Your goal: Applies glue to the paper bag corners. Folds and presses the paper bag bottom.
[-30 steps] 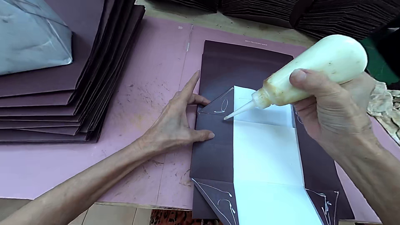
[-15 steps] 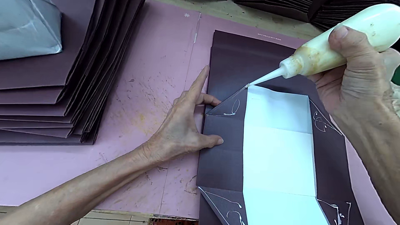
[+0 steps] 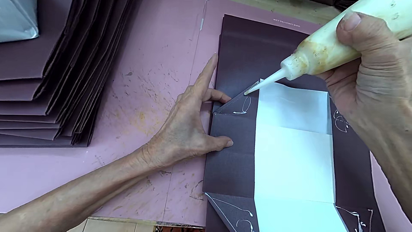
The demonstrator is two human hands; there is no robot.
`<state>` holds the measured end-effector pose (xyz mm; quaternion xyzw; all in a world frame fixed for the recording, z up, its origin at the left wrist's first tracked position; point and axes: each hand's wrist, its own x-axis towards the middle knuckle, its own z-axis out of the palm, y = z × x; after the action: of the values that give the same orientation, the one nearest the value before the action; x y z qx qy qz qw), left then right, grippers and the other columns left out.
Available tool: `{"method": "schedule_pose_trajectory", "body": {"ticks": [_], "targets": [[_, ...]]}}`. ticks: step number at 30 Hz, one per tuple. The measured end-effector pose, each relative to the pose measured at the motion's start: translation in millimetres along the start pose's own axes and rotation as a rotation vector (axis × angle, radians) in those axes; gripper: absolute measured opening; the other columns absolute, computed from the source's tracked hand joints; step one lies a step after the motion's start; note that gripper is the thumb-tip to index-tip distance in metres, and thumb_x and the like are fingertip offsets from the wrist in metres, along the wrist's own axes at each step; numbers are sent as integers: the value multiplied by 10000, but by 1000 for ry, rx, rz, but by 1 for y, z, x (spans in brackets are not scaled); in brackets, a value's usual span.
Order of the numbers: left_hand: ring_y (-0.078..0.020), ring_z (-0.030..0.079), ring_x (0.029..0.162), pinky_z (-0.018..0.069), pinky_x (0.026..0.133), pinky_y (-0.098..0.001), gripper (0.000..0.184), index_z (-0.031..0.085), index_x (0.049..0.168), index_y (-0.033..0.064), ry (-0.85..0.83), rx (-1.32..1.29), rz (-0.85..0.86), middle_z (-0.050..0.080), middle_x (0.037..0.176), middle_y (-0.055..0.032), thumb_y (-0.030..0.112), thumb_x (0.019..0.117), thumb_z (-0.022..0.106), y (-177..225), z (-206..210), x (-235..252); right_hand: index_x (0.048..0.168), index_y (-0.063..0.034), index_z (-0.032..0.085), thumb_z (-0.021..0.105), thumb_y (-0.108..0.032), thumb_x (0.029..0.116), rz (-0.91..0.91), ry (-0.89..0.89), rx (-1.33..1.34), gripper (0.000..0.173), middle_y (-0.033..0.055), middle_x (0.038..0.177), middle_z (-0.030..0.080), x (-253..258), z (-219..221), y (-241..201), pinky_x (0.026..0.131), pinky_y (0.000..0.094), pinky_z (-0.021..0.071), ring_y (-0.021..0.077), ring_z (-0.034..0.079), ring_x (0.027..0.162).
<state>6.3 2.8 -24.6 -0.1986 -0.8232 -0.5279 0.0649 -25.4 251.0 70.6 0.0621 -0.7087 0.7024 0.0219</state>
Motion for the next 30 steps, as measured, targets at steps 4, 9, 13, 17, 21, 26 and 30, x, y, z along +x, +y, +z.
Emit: {"method": "schedule_pose_trajectory", "body": {"ticks": [4,9,13,17,21,26,30], "targets": [[-89,617,1157,488,1041,-284,1305,88,1615,9,-3,9,13,690,1203,48,256,608,880,0,0,0,1085,-71,567,642,-20,979,-7,28,-45,139,-8,976,698,4,13,-1,779,196,626,80,738,872],[-90,610,1142,483,1018,-281,1308,80,1615,8,-6,12,20,693,1200,56,250,606,876,0,0,0,1056,-85,583,643,-6,968,-49,-10,-70,133,-23,960,709,11,16,4,798,210,630,92,742,881],[-82,618,1141,487,1024,-265,1297,86,1607,-15,-4,0,34,692,1203,36,236,609,875,0,0,1,1067,-12,607,649,33,955,-33,-101,-53,129,39,1003,711,-11,11,-5,818,196,616,107,739,937],[-82,623,1134,491,1017,-279,1298,93,1615,9,-7,9,26,698,1195,45,234,604,875,0,0,1,1051,-41,565,558,41,1007,-111,-83,-114,93,-4,1009,676,8,1,0,881,158,576,35,699,988],[-79,619,1133,485,1022,-281,1294,95,1611,-3,-14,33,36,695,1192,46,265,614,875,0,-1,1,1030,-34,567,550,55,1003,-106,12,-188,95,-4,973,674,12,1,-4,847,140,572,25,701,955],[-89,615,1147,477,1034,-296,1296,90,1609,-10,-13,43,35,697,1198,42,278,616,871,1,-1,1,1004,-29,572,566,93,972,-97,50,-236,126,-8,932,667,14,13,-4,824,119,558,7,694,928],[-81,622,1137,485,1025,-280,1301,91,1611,-4,-9,42,31,698,1195,42,265,608,875,1,-1,1,996,-15,614,611,61,968,-127,-72,-216,82,6,952,700,-3,11,-4,830,134,572,34,709,937]]}}
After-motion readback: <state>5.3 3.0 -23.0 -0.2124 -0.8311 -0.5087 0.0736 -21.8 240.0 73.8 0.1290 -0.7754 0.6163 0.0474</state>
